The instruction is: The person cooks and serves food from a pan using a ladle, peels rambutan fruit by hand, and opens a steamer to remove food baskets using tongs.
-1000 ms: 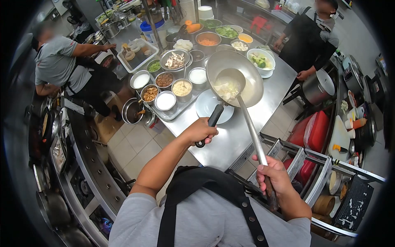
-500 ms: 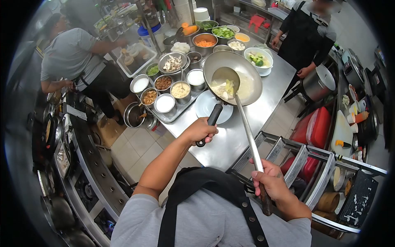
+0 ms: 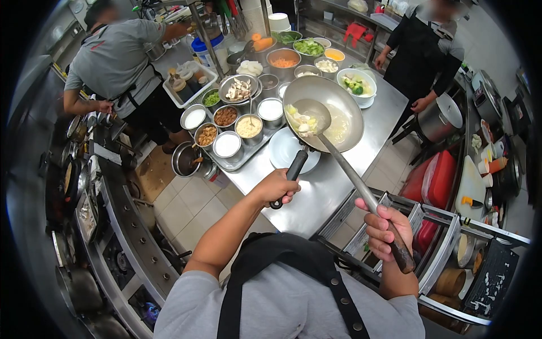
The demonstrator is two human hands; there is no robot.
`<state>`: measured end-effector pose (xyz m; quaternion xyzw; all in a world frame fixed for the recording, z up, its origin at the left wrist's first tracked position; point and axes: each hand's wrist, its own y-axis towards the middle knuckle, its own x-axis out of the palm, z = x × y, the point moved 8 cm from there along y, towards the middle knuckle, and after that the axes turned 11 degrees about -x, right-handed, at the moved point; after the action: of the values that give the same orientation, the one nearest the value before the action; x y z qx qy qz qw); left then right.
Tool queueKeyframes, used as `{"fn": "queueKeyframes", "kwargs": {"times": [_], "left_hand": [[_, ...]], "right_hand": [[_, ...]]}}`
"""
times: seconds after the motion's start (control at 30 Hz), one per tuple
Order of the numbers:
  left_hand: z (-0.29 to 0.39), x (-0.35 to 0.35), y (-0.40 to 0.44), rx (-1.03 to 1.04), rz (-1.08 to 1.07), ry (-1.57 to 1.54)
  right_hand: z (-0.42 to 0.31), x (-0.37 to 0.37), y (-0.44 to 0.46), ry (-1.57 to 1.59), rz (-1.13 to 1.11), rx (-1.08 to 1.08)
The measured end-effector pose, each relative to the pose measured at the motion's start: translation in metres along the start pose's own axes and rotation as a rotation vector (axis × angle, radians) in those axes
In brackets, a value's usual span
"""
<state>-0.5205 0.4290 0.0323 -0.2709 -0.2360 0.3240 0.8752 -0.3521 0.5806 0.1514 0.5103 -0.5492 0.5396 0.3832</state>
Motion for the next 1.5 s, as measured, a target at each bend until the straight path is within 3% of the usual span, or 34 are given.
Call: {"fn": "queueKeyframes", "kwargs": {"times": [0.37,0.6,0.8,0.87,1.03,1.13,1.17,1.27,1.37,1.5], "left_hand": [[0.003,-0.002,0.006,0.002,-0.001,-0.049],[0.002,0.000,-0.001,-0.011,0.025,-0.091],[-0.007,-0.001,-0.006,-0.035,0.014,-0.138],[-0.009,-0.002,-0.008,-0.034,0.024,-0.132],[-0.006,-0.003,-0.015,-0.004,0.042,-0.141],[-0.006,-0.001,-0.018,-0.004,0.055,-0.125],[-0.005,-0.001,-0.018,-0.003,0.060,-0.116],[-0.003,0.000,-0.018,-0.005,0.029,-0.123],[-0.004,-0.002,-0.015,0.013,0.002,-0.119],[-0.006,-0.007,-0.011,0.012,0.010,-0.081]], "right_hand": [[-0.060,0.008,0.032,-0.016,-0.164,-0.032],[-0.140,0.002,0.091,-0.141,-0.128,-0.182],[-0.204,-0.042,0.171,-0.475,0.038,-0.295],[-0.216,-0.060,0.189,-0.665,0.119,-0.323],[-0.230,-0.074,0.181,-1.641,0.445,-0.494],[-0.223,-0.072,0.171,-1.897,0.525,-0.521],[-0.245,-0.102,0.186,-2.138,0.459,-0.646],[-0.226,-0.076,0.166,-2.426,0.234,-1.084],[-0.205,-0.069,0.142,-1.851,0.425,-0.704],[-0.160,-0.043,0.094,-1.495,0.249,-0.574]]}}
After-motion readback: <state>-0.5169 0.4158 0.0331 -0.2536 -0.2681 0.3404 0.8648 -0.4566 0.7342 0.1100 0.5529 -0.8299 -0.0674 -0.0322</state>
